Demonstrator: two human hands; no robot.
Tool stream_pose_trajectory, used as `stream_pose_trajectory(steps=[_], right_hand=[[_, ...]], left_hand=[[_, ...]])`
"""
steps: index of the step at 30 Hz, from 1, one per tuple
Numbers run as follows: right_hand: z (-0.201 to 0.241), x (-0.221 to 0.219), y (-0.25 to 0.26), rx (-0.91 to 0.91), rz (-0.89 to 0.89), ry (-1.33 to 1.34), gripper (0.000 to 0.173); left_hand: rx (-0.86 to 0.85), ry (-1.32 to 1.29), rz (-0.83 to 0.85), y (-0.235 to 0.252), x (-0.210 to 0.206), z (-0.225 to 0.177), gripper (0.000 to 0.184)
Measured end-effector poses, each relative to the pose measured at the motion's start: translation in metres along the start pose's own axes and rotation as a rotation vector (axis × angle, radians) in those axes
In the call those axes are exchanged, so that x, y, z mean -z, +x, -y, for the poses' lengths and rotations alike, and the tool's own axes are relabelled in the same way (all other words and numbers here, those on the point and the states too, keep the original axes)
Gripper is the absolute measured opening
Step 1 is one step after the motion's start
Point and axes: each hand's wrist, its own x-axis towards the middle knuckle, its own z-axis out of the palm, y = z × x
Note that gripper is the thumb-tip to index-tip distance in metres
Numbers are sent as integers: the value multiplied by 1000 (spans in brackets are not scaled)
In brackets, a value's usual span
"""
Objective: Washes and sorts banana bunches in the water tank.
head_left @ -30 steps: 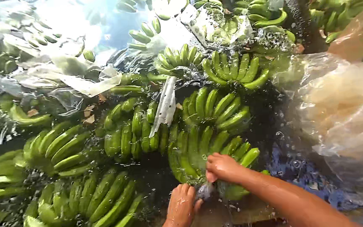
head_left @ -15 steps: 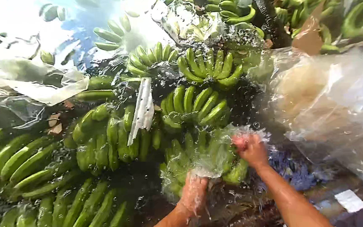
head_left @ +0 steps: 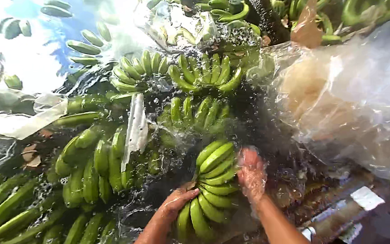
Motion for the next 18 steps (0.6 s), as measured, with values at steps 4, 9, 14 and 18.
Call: stream_pose_trajectory(steps=[4,9,14,18], right_hand=[[-10,-36,-58,624,47,-285,46],[-1,-7,0,284,153,-227,52],[-58,18,58,-102,430,-374,48],[-47,13,33,-5,571,-779,57]], left_hand=[[-94,-107,-56,8,-26,13,44],[-132,-256,-49,1,-8,30,47],[-205,-812,14,-12,18,83,31],[-298,-1033,-152,-20,4,116,47]])
